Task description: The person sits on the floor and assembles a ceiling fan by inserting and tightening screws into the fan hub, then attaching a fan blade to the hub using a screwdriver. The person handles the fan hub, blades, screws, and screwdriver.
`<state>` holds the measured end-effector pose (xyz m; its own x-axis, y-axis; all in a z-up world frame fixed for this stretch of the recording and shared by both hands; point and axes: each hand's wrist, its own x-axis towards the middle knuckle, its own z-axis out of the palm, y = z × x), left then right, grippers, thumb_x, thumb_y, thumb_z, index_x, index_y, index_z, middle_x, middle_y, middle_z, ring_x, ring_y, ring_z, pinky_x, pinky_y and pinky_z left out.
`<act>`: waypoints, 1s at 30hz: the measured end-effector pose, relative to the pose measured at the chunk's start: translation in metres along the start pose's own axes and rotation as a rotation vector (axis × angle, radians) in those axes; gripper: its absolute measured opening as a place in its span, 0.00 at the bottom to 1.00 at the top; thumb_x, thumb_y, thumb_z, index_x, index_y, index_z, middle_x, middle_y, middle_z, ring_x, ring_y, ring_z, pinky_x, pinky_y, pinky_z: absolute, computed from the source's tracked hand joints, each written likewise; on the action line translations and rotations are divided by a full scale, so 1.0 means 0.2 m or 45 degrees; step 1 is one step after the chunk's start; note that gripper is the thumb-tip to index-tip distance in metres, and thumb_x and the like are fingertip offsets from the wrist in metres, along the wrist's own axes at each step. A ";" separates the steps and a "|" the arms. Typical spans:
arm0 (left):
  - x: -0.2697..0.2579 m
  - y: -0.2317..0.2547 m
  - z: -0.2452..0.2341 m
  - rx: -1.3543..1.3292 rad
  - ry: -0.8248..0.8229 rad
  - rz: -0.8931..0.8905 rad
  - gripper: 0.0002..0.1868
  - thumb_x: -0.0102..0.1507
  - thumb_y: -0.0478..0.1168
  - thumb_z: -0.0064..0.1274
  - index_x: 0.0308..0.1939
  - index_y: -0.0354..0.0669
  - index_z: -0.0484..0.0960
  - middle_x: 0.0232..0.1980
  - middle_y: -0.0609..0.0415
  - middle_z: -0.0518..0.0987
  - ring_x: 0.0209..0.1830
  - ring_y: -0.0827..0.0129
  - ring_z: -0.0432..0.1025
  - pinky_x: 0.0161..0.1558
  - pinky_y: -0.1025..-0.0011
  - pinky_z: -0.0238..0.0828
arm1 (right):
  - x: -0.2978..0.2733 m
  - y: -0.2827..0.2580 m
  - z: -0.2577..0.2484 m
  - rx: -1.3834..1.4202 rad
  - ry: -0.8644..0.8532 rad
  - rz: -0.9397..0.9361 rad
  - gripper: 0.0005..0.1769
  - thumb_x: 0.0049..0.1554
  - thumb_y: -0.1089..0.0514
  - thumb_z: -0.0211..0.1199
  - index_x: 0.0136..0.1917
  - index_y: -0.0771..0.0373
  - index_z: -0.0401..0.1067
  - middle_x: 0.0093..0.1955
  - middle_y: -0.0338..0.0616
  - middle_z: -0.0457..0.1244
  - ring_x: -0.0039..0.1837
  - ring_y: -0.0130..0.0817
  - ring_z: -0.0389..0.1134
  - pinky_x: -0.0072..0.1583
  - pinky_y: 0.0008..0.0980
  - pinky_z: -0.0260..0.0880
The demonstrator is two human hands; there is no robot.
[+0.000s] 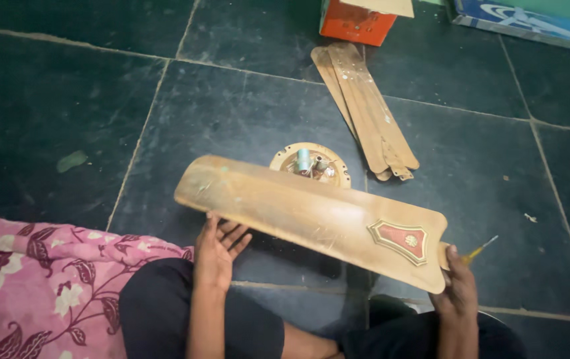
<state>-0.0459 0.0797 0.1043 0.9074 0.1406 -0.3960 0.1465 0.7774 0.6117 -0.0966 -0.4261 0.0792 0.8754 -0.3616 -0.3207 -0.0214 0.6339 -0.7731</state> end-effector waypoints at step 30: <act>-0.34 -1.15 0.27 -0.157 -1.099 -0.847 0.29 0.57 0.50 0.64 0.58 0.48 0.71 0.60 0.54 0.80 0.57 0.64 0.79 0.61 0.64 0.75 | 0.15 -0.42 0.44 -0.208 -0.064 -1.078 0.11 0.71 0.68 0.65 0.65 0.71 0.68 0.57 0.44 0.65 0.55 0.29 0.68 0.63 0.33 0.72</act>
<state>-0.1195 -0.1422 0.0263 0.6390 -0.7689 0.0208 0.7122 0.6016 0.3617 -0.0263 -0.4301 0.1834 0.6484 -0.6346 0.4206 0.5820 0.0571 -0.8112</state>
